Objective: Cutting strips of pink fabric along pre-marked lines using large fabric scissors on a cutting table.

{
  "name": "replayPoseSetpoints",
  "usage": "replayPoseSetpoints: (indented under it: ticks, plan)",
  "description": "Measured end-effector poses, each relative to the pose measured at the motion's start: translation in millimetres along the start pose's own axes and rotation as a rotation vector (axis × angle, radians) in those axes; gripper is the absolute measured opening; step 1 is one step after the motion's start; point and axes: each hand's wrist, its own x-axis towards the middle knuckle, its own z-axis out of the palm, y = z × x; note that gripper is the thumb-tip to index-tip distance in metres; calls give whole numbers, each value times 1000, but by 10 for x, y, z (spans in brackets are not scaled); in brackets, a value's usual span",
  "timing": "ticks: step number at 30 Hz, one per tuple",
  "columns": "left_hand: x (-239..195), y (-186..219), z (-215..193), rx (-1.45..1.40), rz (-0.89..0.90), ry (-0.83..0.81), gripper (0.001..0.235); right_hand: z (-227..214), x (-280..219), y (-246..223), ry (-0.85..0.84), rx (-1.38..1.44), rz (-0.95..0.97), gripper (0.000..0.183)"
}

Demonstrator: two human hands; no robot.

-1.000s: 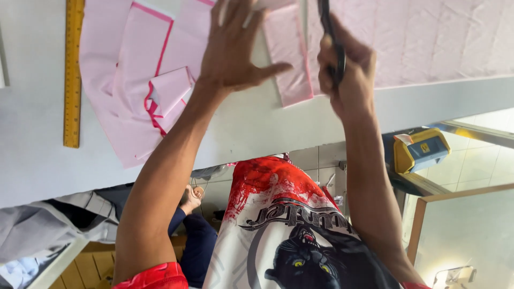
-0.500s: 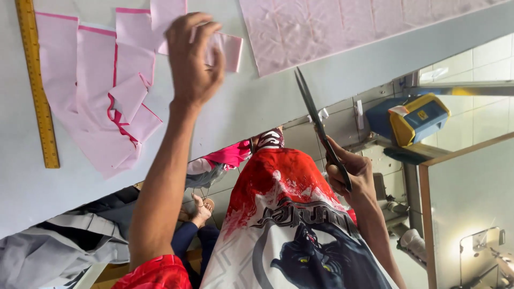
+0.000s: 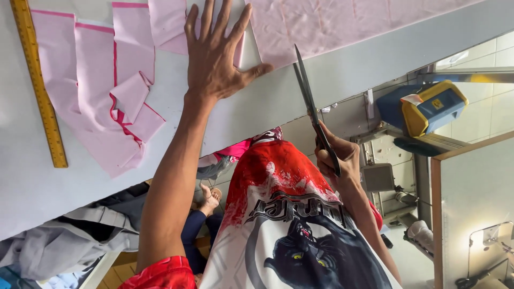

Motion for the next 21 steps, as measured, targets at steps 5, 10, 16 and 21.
replayPoseSetpoints:
  ticks: [5, 10, 16, 21]
  plan:
    - [12, -9, 35, 30, -1, -3, 102, -41, 49, -15, 16, -20, 25, 71]
    - [25, 32, -35, -14, 14, 29, 101, -24, 121, 0, 11, -48, 21, 68]
    - [17, 6, -2, 11, 22, 21, 104, 45, 160, 7, -12, -66, 2, 66]
    - [14, 5, 9, -4, 13, 30, 102, 95, 171, -30, -12, -77, -14, 72]
